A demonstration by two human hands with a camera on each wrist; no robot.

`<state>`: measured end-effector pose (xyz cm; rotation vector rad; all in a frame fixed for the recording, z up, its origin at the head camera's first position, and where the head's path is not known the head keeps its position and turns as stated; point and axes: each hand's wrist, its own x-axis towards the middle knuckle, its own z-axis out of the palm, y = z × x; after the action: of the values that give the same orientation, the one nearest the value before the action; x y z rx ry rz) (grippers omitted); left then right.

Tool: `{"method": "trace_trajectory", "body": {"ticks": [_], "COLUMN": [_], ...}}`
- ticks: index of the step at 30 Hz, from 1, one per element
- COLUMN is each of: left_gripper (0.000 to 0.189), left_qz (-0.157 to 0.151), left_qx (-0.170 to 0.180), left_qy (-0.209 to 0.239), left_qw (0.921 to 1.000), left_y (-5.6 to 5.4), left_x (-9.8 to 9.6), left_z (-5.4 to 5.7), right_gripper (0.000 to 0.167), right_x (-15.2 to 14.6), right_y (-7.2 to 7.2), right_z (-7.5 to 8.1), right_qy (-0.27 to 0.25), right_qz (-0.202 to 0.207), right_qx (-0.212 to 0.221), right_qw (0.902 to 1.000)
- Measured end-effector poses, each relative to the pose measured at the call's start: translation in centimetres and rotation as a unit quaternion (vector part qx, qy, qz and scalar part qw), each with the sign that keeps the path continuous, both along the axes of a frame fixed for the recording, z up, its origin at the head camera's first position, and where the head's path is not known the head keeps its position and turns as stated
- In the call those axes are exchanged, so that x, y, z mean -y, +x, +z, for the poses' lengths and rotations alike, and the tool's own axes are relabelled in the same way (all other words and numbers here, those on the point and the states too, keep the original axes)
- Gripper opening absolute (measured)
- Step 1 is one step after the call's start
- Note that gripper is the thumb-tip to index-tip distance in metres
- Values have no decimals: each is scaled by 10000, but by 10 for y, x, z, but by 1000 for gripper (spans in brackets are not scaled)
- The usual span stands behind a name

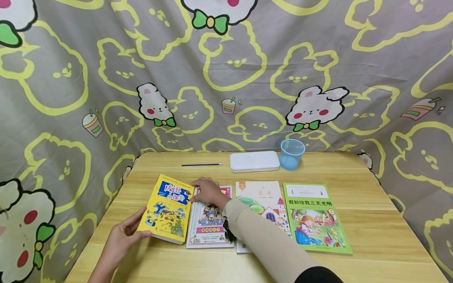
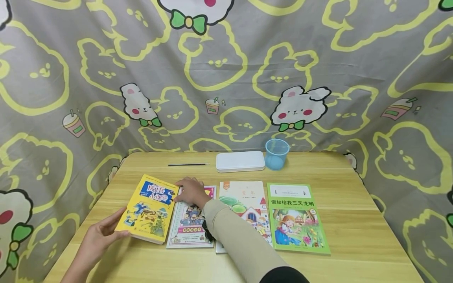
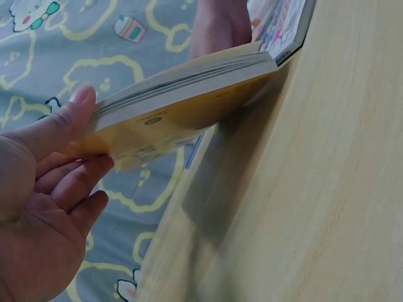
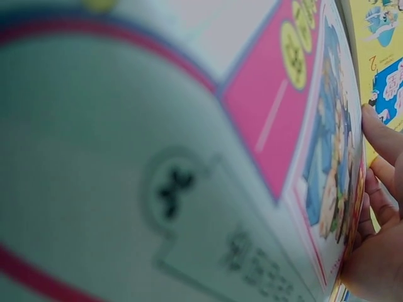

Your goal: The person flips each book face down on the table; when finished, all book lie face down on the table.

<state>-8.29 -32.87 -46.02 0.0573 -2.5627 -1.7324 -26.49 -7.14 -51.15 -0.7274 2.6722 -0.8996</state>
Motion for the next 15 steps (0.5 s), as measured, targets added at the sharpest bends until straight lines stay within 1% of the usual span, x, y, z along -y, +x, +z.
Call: {"method": "trace_trajectory", "body": {"ticks": [7, 15], "left_gripper": [76, 75], "left_qz": [17, -1], "left_qx": [-97, -285], "left_qy": [26, -142], "left_qw": [9999, 9995], "left_y": [2, 5], "left_x": [-5, -11], "left_z": [1, 2], "right_gripper": [63, 63], "right_x": [1, 2], "right_y": [0, -1], "right_z": [-1, -3], "right_qy": [-7, -37], "right_qz": [-10, -82], "right_qx": [-50, -91], "right_qw": [10000, 9999]}}
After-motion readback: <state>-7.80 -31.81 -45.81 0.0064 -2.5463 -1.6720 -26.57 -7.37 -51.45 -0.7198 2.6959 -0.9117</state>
